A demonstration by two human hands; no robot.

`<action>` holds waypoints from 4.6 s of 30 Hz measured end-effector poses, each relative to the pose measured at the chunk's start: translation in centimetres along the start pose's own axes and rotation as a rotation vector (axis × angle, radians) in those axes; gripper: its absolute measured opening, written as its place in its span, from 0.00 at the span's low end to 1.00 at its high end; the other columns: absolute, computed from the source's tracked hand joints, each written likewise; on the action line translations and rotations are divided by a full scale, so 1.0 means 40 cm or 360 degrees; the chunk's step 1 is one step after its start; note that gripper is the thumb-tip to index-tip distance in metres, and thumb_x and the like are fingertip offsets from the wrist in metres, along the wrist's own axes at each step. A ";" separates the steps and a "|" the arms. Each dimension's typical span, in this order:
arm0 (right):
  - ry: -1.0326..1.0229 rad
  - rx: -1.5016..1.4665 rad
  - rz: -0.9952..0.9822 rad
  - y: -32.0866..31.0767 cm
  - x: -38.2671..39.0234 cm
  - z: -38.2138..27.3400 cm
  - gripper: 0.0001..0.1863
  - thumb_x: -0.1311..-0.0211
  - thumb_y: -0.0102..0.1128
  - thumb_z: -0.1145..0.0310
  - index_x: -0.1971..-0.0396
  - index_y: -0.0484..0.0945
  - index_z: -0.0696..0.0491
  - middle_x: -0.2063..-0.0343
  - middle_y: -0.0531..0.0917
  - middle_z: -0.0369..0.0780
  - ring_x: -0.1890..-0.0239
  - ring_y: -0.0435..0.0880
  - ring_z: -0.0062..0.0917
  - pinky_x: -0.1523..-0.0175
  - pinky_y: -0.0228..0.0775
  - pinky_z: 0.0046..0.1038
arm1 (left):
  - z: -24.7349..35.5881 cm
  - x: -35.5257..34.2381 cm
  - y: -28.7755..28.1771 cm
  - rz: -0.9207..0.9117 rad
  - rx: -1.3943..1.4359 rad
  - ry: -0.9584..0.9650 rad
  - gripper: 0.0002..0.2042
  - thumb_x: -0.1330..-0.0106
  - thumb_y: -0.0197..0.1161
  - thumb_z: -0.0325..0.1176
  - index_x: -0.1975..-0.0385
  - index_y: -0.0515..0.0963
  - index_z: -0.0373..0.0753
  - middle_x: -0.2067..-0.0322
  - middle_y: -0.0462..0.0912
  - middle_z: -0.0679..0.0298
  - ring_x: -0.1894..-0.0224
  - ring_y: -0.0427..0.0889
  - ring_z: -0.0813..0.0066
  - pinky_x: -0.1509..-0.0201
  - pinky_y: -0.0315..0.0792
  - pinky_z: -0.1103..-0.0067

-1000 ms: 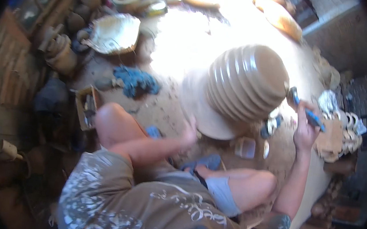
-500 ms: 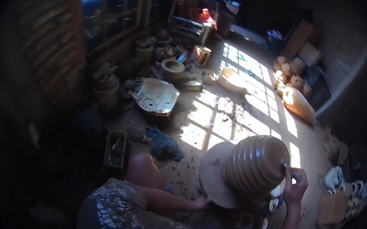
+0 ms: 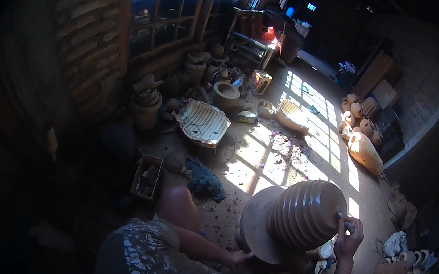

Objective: The person uses a wooden rib tool and a yellow sponge to smooth and shape the exterior ridges of a large clay vessel on a manual pottery wheel.

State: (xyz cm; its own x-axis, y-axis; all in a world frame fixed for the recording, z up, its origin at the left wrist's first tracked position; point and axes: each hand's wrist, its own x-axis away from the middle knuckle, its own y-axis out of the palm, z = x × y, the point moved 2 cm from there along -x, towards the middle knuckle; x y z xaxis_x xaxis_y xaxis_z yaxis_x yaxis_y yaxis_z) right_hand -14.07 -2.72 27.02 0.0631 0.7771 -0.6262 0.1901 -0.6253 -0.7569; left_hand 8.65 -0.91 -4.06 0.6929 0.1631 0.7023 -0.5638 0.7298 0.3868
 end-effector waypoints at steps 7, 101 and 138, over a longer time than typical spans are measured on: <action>-0.0223 0.0001 -0.0004 0.013 0.005 -0.030 0.04 0.38 0.65 0.74 0.66 0.83 0.58 0.68 0.85 0.46 0.64 0.83 0.42 0.57 0.73 0.40 | 0.070 -0.261 -0.307 0.0349 0.0960 0.0706 0.41 0.25 0.39 0.69 0.22 0.52 0.44 0.28 0.64 0.47 0.28 0.66 0.47 0.30 0.63 0.47; 0.1082 -0.1014 0.1326 0.378 0.621 -0.108 0.06 0.33 0.67 0.73 0.60 0.80 0.56 0.56 0.79 0.43 0.50 0.79 0.34 0.43 0.71 0.33 | 0.131 -0.258 -0.471 0.1576 -0.0850 0.0986 0.35 0.29 0.64 0.44 0.31 0.59 0.28 0.36 0.66 0.42 0.37 0.69 0.49 0.32 0.62 0.57; 0.2834 -0.0655 -0.0514 0.259 1.820 0.205 0.20 0.44 0.75 0.58 0.59 0.85 0.58 0.59 0.86 0.48 0.51 0.84 0.43 0.47 0.77 0.36 | 0.187 -0.269 -0.667 0.0886 -0.3413 0.0178 0.38 0.26 0.47 0.64 0.21 0.52 0.53 0.23 0.34 0.32 0.23 0.28 0.24 0.19 0.35 0.48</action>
State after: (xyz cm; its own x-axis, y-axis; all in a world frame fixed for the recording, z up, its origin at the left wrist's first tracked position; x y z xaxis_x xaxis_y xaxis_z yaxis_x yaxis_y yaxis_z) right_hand -15.53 46.81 -27.94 0.7563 0.1676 0.6324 0.5822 -0.6133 -0.5337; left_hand 12.87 -27.09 -17.47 0.7441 0.5201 0.4193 0.4824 0.0160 -0.8758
